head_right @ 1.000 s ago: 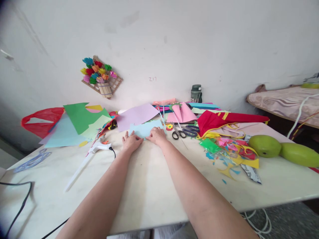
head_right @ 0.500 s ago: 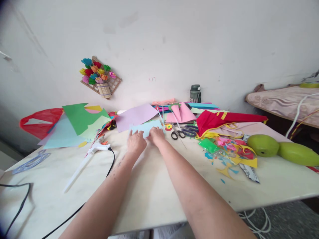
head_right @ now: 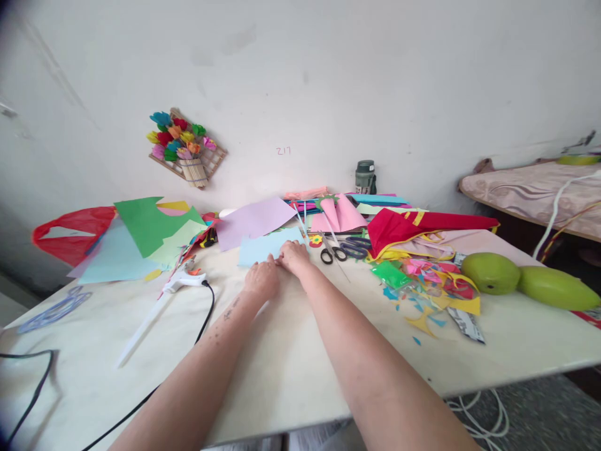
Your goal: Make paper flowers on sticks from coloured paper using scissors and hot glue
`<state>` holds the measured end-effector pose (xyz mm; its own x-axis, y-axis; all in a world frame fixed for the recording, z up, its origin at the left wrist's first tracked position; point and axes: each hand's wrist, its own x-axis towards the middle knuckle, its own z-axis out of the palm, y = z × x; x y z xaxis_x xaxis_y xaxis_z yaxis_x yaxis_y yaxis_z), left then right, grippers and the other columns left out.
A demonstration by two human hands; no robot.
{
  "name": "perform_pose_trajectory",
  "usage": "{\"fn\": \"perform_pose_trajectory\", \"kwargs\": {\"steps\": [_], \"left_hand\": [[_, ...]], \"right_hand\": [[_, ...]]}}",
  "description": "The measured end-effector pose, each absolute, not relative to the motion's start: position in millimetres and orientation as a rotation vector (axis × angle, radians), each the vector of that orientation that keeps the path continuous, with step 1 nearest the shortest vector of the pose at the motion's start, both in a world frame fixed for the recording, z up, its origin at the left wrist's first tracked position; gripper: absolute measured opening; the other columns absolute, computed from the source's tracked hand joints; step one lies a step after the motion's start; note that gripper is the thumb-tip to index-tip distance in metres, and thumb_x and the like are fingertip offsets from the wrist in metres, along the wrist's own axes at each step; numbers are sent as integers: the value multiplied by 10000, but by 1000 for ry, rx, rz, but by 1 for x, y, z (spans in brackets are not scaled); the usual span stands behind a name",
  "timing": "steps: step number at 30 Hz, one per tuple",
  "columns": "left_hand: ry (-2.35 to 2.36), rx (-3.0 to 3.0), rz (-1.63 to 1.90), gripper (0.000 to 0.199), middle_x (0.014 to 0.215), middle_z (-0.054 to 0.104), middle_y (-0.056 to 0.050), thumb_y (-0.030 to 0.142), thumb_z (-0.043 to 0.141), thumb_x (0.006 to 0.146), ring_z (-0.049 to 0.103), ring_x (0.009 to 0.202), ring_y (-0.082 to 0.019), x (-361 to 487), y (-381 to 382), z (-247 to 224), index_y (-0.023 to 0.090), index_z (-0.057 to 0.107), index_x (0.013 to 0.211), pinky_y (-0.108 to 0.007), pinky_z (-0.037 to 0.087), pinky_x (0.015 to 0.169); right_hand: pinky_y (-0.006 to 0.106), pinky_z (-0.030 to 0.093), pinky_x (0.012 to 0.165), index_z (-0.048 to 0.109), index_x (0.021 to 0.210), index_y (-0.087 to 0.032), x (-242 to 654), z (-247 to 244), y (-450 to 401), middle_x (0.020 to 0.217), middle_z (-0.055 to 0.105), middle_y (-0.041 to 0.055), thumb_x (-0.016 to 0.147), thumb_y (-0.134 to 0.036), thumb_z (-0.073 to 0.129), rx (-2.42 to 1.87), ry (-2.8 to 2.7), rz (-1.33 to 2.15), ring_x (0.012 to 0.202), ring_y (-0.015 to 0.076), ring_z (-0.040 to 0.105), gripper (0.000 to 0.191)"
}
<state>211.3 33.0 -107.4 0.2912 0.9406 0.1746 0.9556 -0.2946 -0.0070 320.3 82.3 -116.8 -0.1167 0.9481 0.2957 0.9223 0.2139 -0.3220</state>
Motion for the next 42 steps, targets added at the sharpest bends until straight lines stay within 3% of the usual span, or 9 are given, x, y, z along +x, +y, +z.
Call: {"fn": "perform_pose_trajectory", "kwargs": {"steps": [6, 18, 23, 37, 42], "left_hand": [[-1723, -2480, -147, 320, 958, 588, -173, 118, 344, 750, 540, 953, -236, 211, 31, -107, 77, 500, 1026, -345, 316, 884], [-1644, -2472, -123, 410, 1027, 563, -160, 212, 350, 774, 507, 983, -245, 214, 23, -106, 121, 444, 1163, -384, 279, 907], [-1680, -2444, -105, 361, 1026, 575, -142, 227, 360, 768, 494, 1013, -235, 217, 21, -102, 136, 512, 1083, -372, 260, 928], [-1728, -2390, -87, 381, 1037, 570, -187, 218, 319, 769, 473, 1057, -256, 224, 22, -108, 81, 557, 1032, -375, 256, 931], [-1750, -2376, -147, 420, 1086, 546, -203, 200, 309, 774, 464, 1067, -255, 224, 21, -110, 38, 513, 1103, -364, 234, 952]], "right_hand": [[241, 356, 777, 658, 633, -201, 338, -121, 88, 997, 616, 3, 688, -249, 615, -1579, -2112, 205, 910, 162, 509, 85], [253, 329, 828, 647, 631, -198, 346, -123, 92, 975, 623, 6, 698, -303, 606, -1613, -2087, 132, 894, 148, 532, 131], [267, 324, 834, 658, 632, -205, 347, -124, 94, 994, 615, 19, 681, -343, 620, -1658, -2101, 118, 901, 162, 536, 151], [275, 333, 825, 666, 671, -205, 357, -127, 95, 1009, 610, 9, 682, -322, 627, -1550, -2144, 123, 921, 168, 527, 123], [274, 335, 830, 654, 644, -198, 356, -130, 96, 973, 618, 13, 667, -295, 642, -1510, -2103, 118, 902, 156, 538, 100]]}}
